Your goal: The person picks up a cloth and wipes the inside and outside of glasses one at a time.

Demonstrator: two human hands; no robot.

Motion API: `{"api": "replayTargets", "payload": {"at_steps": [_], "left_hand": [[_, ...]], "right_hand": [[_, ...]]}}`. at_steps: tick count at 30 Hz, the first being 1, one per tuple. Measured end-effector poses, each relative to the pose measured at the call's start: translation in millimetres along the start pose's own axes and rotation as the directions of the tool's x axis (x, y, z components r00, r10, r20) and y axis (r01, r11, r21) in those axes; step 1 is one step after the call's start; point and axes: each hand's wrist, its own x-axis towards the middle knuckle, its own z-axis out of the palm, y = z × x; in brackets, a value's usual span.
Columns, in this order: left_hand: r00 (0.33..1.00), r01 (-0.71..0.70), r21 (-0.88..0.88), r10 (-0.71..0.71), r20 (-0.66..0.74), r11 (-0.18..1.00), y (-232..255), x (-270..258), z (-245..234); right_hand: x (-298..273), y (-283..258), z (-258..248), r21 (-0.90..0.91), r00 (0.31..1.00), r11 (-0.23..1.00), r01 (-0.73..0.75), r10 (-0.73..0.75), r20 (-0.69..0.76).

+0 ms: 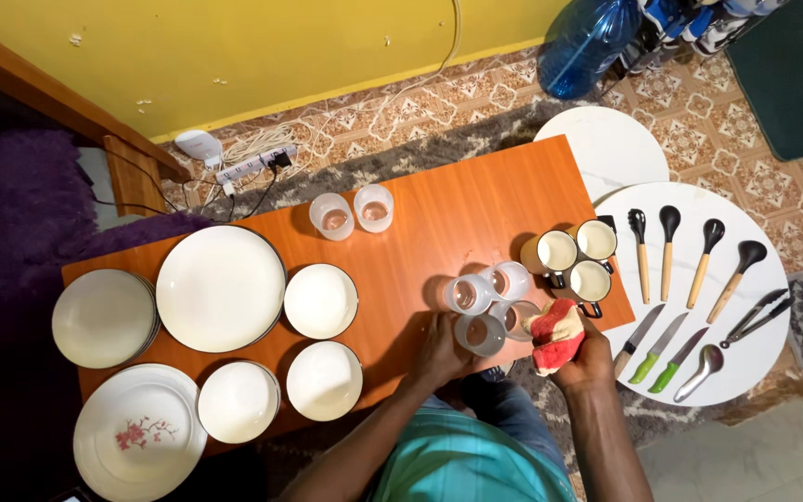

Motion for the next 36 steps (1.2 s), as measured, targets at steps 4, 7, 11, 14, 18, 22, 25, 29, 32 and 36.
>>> {"api": "replayTargets", "payload": {"at_steps": [4, 7, 11, 14, 18, 22, 25, 29, 32, 36], "left_hand": [[0.994, 0.106, -0.094, -0.107, -0.002, 0.99, 14.5, -6.7, 1.7], [0.993, 0.087, -0.065, -0.092, -0.076, 0.994, 19.1, -7.7, 16.3], [0.984, 0.059, -0.051, -0.067, -0.163, 0.997, 21.1, -9.3, 23.9], [0.971, 0.045, -0.032, -0.051, -0.233, 0.999, 19.5, -13.7, 35.1], [0.958, 0.126, -0.042, -0.133, -0.255, 0.991, 13.6, -17.8, 54.0], [0.949, 0.148, -0.046, -0.155, -0.273, 0.988, 18.6, -33.0, 55.0], [0.934, 0.18, 0.034, -0.16, -0.318, 0.983, 47.6, -52.7, 46.4], [0.909, 0.152, 0.002, -0.14, -0.392, 0.988, 90.5, -80.4, 28.7], [0.888, 0.213, -0.311, -0.316, -0.334, 0.926, 107.5, -96.3, 19.9], [0.88, 0.131, -0.767, -0.431, -0.202, 0.628, 109.4, -99.6, 19.9]], "right_hand": [[-2.2, -7.6, -2.5, -0.053, 1.0, 0.999, -0.005, 0.004, -0.021], [-6.1, -16.4, -0.6, -0.108, 1.0, 0.994, 0.01, -0.008, 0.023], [-11.0, -23.7, 9.2, -0.129, 0.991, 0.99, -0.05, 0.065, 0.115], [-17.5, -27.3, 8.9, -0.121, 0.995, 0.989, -0.086, 0.092, 0.046], [-28.3, -37.3, -4.2, -0.121, 0.988, 0.991, -0.064, 0.08, 0.129], [-32.7, -49.1, -30.6, -0.099, 0.984, 0.992, -0.084, 0.098, 0.147], [-22.8, -59.0, -56.2, -0.098, 0.99, 0.992, -0.077, 0.088, 0.107], [-5.7, -56.5, -79.4, -0.117, 0.977, 0.989, -0.093, 0.113, 0.183], [-5.1, -47.3, -78.5, -0.165, 0.959, 0.98, -0.108, 0.147, 0.243], [-27.7, -31.5, -59.6, -0.159, 0.946, 0.971, -0.179, 0.214, 0.242]]}}
